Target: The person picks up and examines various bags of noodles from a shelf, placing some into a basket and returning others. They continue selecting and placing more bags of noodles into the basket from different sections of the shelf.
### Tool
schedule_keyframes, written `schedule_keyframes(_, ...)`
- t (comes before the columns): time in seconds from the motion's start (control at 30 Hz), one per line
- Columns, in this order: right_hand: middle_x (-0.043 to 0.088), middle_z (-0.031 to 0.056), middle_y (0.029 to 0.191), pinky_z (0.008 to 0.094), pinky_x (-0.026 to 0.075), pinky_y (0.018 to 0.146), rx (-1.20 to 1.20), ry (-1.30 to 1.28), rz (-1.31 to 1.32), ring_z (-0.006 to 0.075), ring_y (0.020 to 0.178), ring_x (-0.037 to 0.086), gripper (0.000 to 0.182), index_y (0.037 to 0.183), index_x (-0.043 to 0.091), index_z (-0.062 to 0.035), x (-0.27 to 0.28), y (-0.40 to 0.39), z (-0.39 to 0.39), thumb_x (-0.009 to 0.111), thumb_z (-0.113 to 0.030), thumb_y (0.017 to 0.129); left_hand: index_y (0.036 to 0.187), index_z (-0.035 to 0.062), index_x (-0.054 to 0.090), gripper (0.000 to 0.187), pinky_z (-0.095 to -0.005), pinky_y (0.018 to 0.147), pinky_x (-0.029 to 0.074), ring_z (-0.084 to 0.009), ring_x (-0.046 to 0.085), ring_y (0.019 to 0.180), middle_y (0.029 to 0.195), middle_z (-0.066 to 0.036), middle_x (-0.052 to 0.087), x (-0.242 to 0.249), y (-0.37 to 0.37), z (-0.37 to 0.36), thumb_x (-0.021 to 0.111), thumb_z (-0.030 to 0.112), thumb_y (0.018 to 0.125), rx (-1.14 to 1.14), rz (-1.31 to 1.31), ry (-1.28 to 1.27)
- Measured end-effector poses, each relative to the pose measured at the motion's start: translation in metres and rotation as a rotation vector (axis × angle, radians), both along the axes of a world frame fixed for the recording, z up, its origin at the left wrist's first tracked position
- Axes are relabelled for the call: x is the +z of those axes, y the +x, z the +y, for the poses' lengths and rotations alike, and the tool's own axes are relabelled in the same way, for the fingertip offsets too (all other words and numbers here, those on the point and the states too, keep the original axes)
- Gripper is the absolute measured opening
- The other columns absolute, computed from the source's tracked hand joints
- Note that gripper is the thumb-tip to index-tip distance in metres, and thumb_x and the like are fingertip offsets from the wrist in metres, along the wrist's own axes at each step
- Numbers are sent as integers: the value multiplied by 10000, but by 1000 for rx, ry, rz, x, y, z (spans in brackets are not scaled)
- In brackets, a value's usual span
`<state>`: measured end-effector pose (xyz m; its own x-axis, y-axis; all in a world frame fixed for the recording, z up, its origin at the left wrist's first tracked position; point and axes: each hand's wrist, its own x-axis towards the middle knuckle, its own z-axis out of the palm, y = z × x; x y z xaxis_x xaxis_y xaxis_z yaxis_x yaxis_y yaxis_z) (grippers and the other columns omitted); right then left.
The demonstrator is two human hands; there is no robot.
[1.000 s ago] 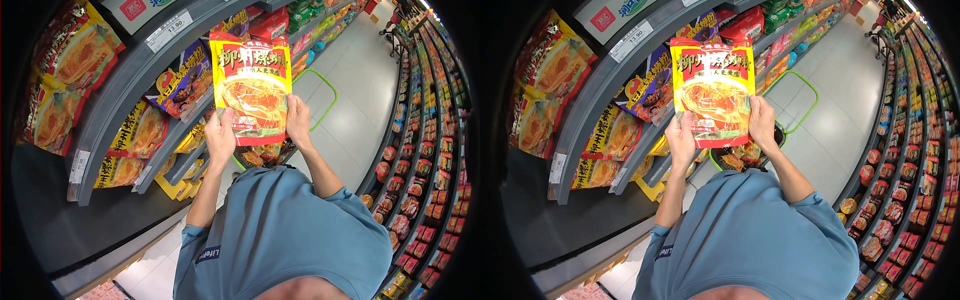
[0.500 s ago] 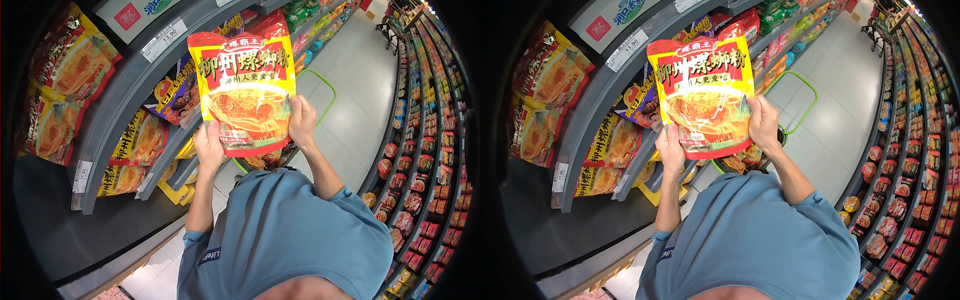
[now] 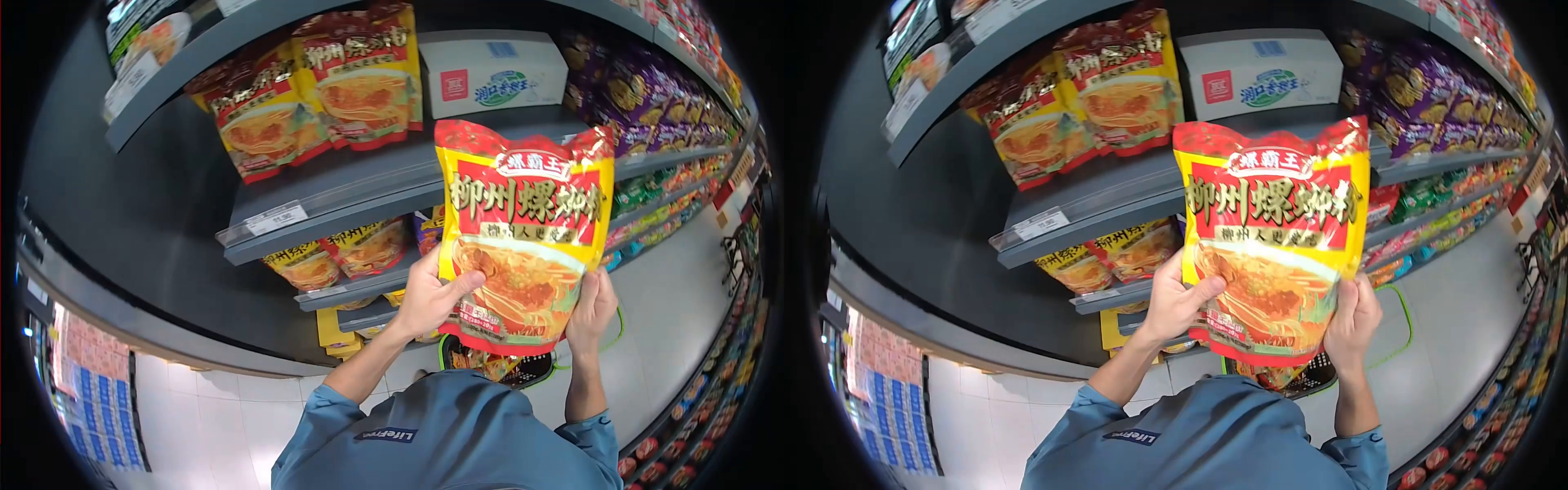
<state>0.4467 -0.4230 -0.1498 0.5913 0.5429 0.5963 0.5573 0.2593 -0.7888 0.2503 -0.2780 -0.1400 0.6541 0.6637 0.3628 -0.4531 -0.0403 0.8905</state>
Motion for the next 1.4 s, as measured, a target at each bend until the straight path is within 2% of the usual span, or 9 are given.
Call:
schedule_keyframes(0.1,597,24,933,214,422,750,272,31,58,50,869,495,182,1064,567,31,22,-10,30,446,-89,999,1231,-22,541,397,-273,860,487,-107,590,983,1120,-60,641,8,-16,7,682,131,893,153,11,34)
schedule_keyframes(0.4,599,-23,828,191,416,649,531,-7,98,10,751,480,203,988,594,45,79,-34,107,484,-125,1002,1190,-38,574,317,-253,816,484,-76,583,928,1067,-48,657,61,-58,30,632,128,927,455,0,108)
schedule_keyframes(0.6,607,-27,812,202,423,639,625,30,151,4,738,481,266,960,602,46,109,-41,166,505,-198,1003,1144,-41,596,278,-261,772,503,-90,609,891,1043,-76,669,115,-73,77,601,151,943,455,50,118)
schedule_keyframes(0.73,613,-6,779,218,424,636,556,37,11,15,728,488,289,924,613,46,133,-38,204,526,-221,989,1075,-33,613,261,-254,641,520,-106,631,727,940,-82,677,142,-83,129,608,190,939,474,228,106)
schedule_keyframes(0.93,628,68,731,273,440,644,434,-34,-44,75,689,529,307,910,641,64,152,-31,258,585,-237,938,1092,-48,598,257,-262,595,522,-125,637,663,897,-92,670,156,-76,185,626,143,922,451,82,-16)
schedule_keyframes(1.03,682,136,798,318,469,699,453,-63,-54,165,717,602,257,974,669,46,154,-24,282,623,-192,889,1064,-12,622,206,-252,522,498,-107,609,585,845,-83,670,159,-82,209,642,123,910,415,202,26)
schedule_keyframes(1.17,644,145,735,354,467,671,368,-90,-179,235,692,614,177,879,670,-18,136,-14,316,640,-191,861,967,24,659,156,-230,449,462,-86,548,494,734,-38,658,139,-81,259,661,167,905,515,376,146)
schedule_keyframes(1.33,640,173,755,413,482,681,172,-151,-263,349,767,633,187,807,645,-20,136,-16,306,636,-202,848,997,18,660,221,-182,576,473,-75,615,713,863,-36,680,137,-81,233,677,214,898,546,604,126)
schedule_keyframes(1.4,641,166,742,405,491,671,170,-120,-304,326,741,649,185,799,642,-13,136,-15,307,627,-189,855,1040,8,643,249,-284,701,571,-135,647,795,966,-67,677,136,-85,226,652,223,915,563,799,236)
